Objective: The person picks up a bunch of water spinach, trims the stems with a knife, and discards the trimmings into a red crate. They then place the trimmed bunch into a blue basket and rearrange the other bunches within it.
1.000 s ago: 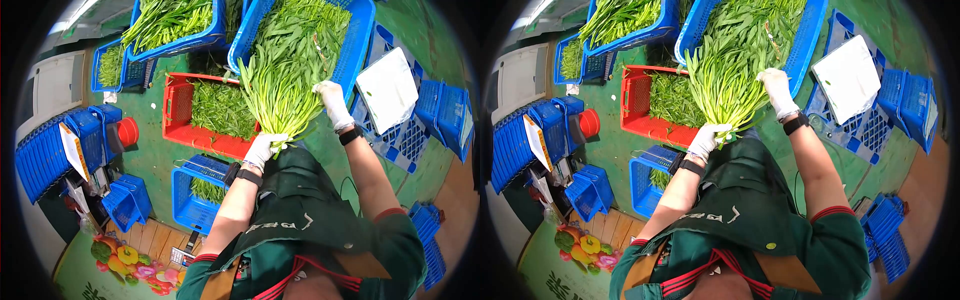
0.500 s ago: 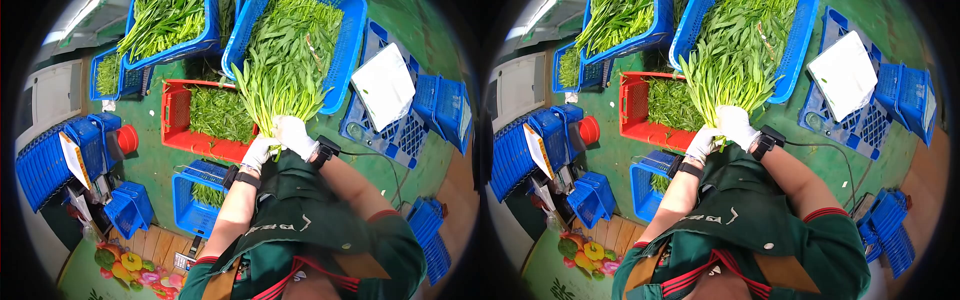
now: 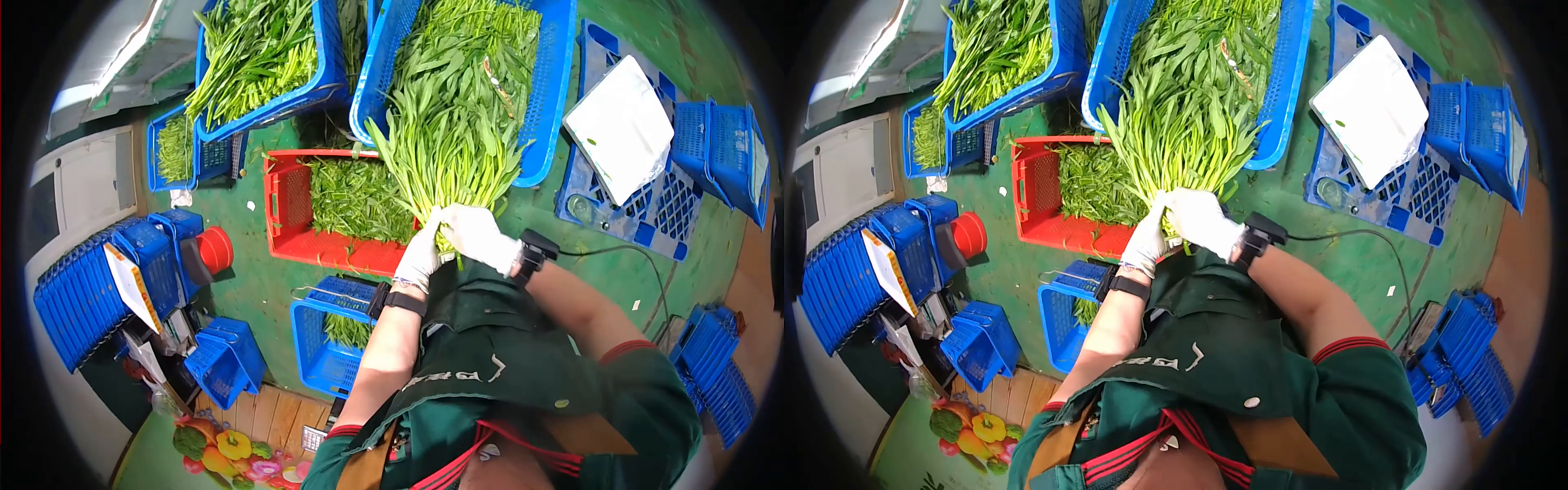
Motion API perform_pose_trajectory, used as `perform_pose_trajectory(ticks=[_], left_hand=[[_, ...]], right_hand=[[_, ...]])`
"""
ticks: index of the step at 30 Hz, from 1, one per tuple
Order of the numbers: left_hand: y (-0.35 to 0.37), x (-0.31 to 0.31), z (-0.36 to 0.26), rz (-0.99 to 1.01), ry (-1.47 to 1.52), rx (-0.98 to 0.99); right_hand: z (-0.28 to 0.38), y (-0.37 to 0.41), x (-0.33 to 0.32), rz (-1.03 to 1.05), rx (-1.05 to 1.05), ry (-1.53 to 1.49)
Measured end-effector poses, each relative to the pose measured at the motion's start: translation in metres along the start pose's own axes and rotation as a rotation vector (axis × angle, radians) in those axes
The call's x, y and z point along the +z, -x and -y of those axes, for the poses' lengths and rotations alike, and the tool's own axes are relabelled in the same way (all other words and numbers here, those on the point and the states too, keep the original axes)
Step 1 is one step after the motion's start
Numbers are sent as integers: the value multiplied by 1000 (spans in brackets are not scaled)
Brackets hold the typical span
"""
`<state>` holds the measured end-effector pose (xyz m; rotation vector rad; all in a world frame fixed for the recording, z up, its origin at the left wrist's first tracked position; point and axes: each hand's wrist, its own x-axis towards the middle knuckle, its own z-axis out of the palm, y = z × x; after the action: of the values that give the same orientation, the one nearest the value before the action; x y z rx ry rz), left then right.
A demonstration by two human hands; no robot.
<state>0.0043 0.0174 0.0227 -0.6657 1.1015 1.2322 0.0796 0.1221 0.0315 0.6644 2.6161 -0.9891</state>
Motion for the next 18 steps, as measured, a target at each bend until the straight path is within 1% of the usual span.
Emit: perform_pose_trajectory(ticks=[2,3,4,5,6,7,8,9,10,12,13,14,16,17,18], left_hand=[[-14,-11,2,0,-10,-34],[-14,-12,3,46,-2,-20],[-15,-13,4,93,6,-2],[-15,-15,2,82,3,-54],[-18,-15,3,91,-1,-52],[-20,-16,6,125,-18,-29],[-21,-15,8,155,-33,-4],[-18,-9,9,133,-9,36],[-6,4,7,129,-8,45],[15,25,1,-134,-417,334],[14,26,0,-39,-517,601],[21,27,-3,-35,-521,601],[56,49,-17,-276,-1259,871],[62,55,-17,-370,-1402,829],[57,54,-13,-373,-1395,834]], right_hand=[[3,20,-22,-453,-247,-293],[2,33,-33,-359,-76,-353],[4,42,-58,-99,252,-268],[-1,42,-64,100,497,-455],[-7,41,-69,296,737,-637],[-20,43,-51,265,764,-876],[-39,42,-15,236,779,-1116],[-58,39,22,216,850,-1426],[-50,33,20,222,840,-1426],[-25,13,17,-38,372,-1765],[-17,11,11,-86,301,-1793],[-14,14,12,-91,299,-1794],[-14,26,21,-32,189,-2054],[-28,28,48,2,225,-1994],[-27,28,45,7,221,-1988]])
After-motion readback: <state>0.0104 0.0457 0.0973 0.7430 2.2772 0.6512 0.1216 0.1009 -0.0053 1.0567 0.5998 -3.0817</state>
